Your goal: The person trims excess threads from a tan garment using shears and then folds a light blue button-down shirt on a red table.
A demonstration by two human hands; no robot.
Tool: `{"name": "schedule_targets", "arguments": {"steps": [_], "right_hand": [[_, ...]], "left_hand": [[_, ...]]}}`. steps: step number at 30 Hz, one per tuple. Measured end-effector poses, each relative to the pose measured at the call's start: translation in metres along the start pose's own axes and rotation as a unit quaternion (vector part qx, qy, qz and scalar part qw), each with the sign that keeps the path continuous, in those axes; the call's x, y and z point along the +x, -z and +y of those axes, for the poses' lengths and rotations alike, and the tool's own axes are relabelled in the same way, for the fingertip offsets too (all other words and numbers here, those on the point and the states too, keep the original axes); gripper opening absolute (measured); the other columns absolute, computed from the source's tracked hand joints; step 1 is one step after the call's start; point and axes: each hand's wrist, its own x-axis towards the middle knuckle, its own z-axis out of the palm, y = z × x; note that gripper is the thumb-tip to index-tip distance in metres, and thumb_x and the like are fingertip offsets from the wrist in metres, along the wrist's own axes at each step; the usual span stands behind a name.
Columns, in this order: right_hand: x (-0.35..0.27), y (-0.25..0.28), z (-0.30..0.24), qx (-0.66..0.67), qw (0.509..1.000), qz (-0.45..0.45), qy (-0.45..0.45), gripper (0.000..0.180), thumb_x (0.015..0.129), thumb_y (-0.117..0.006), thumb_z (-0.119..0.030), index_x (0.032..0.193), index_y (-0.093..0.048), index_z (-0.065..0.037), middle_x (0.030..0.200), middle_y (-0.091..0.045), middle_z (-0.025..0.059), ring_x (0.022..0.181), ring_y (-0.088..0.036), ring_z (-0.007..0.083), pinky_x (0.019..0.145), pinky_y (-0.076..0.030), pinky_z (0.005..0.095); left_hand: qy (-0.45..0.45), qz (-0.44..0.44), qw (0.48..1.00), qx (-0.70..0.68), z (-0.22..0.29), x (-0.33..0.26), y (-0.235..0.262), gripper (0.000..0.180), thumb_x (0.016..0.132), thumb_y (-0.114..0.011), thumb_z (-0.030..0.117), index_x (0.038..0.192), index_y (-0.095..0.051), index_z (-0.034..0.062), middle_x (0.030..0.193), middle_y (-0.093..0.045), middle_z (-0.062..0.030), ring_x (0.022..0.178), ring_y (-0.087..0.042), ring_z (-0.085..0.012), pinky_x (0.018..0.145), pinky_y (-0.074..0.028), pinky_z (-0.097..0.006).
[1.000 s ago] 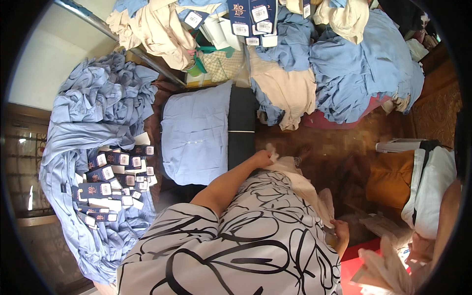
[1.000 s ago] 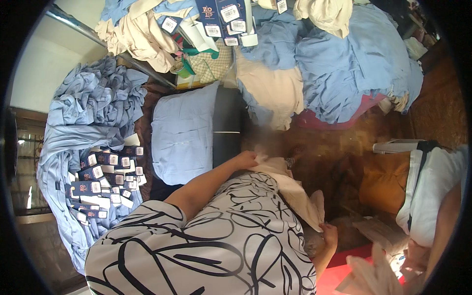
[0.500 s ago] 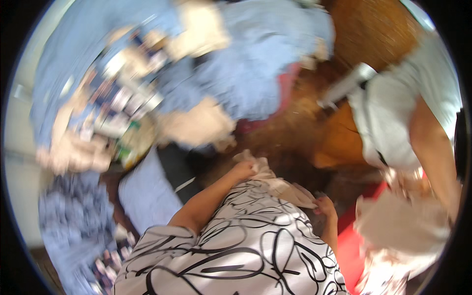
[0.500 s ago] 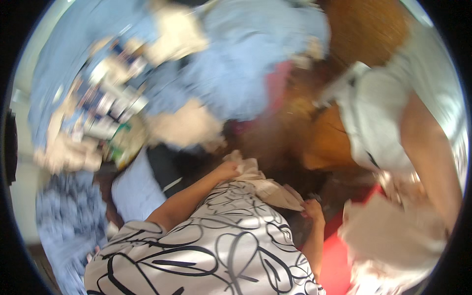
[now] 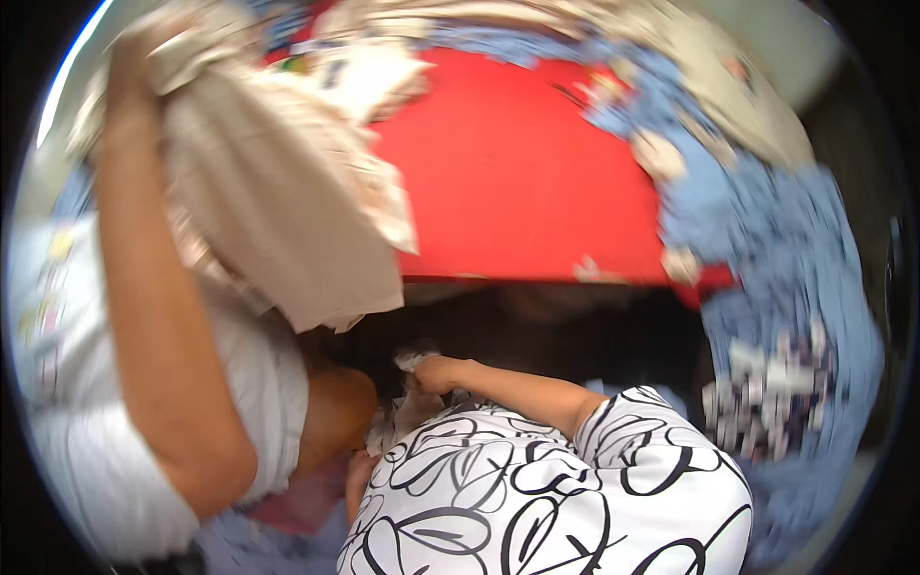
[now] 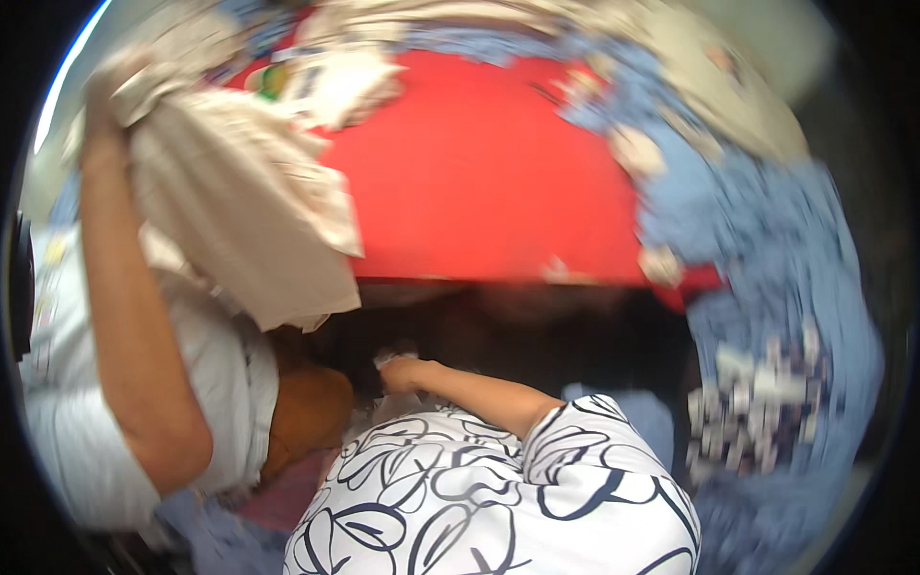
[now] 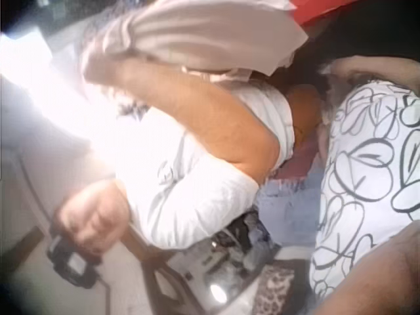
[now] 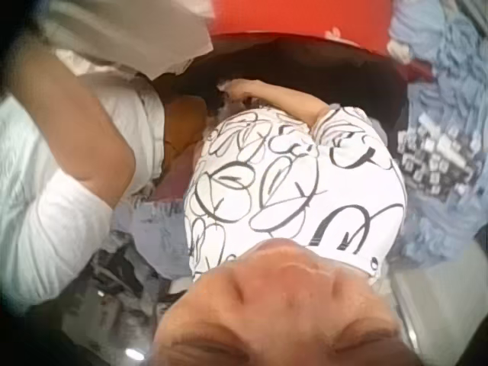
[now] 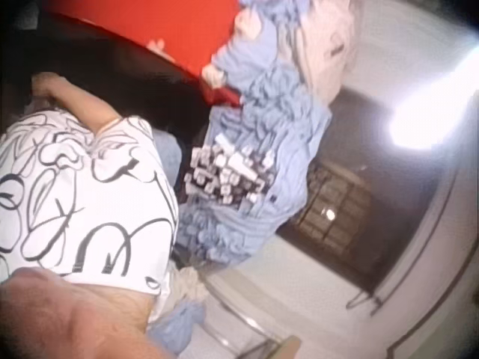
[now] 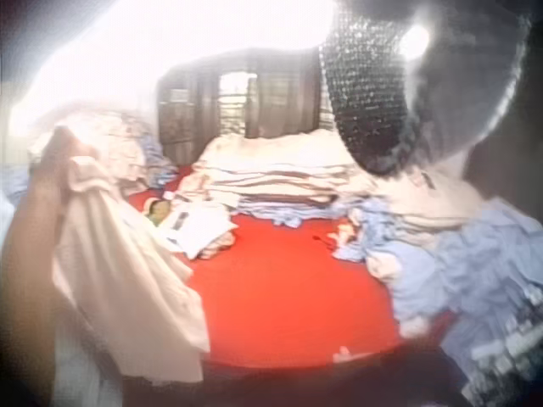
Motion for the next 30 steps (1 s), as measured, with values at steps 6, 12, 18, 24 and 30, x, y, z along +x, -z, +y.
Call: {"name": "schedule_targets", "arguments": {"steps": [6, 12, 18, 24, 30], "right_hand": [[-0.084, -0.03, -0.004, 0.248, 0.937, 0.229, -0.085, 0.019, 0.08, -0.065, -0.016, 0.095, -0.073, -0.008, 0.092, -0.071, 0.0159, 0.092, -0.067, 0.0321, 0.082, -0.052, 0.0408], [-0.166, -0.07, 0.034, 0.285, 0.907, 0.225, -0.213, 0.028, 0.085, -0.065, -0.024, 0.107, -0.069, -0.007, 0.106, -0.069, 0.0165, 0.103, -0.063, 0.0334, 0.09, -0.048, 0.0412], [-0.185, -0.118, 0.033, 0.345, 0.854, 0.272, -0.279, 0.032, 0.086, -0.064, -0.026, 0.11, -0.067, -0.005, 0.107, -0.068, 0.0178, 0.104, -0.063, 0.0333, 0.091, -0.047, 0.0416], [-0.193, -0.155, 0.014, 0.371, 0.789, 0.361, -0.332, 0.044, 0.087, -0.061, -0.023, 0.129, -0.056, -0.009, 0.109, -0.065, 0.0246, 0.106, -0.062, 0.039, 0.09, -0.048, 0.0443], [-0.242, -0.246, 0.043, 0.303, 0.42, 0.573, -0.635, 0.041, 0.087, -0.064, -0.03, 0.121, -0.05, -0.011, 0.088, -0.069, 0.0226, 0.087, -0.065, 0.0429, 0.076, -0.051, 0.0519]], "left_hand": [[-0.001, -0.157, 0.978, 0.139, 0.015, 0.069, 0.046, 0.017, 0.078, -0.066, 0.012, 0.09, -0.064, 0.0, 0.079, -0.063, -0.0067, 0.072, -0.057, -0.0157, 0.065, -0.046, -0.031], [-0.093, -0.237, 0.937, 0.24, 0.046, 0.126, 0.011, 0.015, 0.081, -0.063, 0.01, 0.091, -0.065, -0.0013, 0.078, -0.063, -0.0045, 0.07, -0.056, -0.0118, 0.063, -0.046, -0.028], [-0.141, -0.27, 0.873, 0.382, 0.094, 0.149, -0.043, 0.024, 0.077, -0.076, 0.01, 0.094, -0.065, -0.002, 0.074, -0.064, -0.002, 0.063, -0.054, -0.0094, 0.057, -0.045, -0.027], [-0.16, -0.357, 0.852, 0.348, 0.112, 0.151, -0.051, 0.032, 0.074, -0.079, 0.012, 0.097, -0.063, -0.0026, 0.075, -0.066, -0.0038, 0.065, -0.058, -0.0095, 0.056, -0.046, -0.027], [-0.25, -0.357, 0.774, 0.459, 0.179, 0.06, -0.081, 0.032, 0.075, -0.078, 0.014, 0.099, -0.063, -0.0018, 0.084, -0.071, -0.0171, 0.075, -0.068, -0.0219, 0.066, -0.051, -0.035]]}}
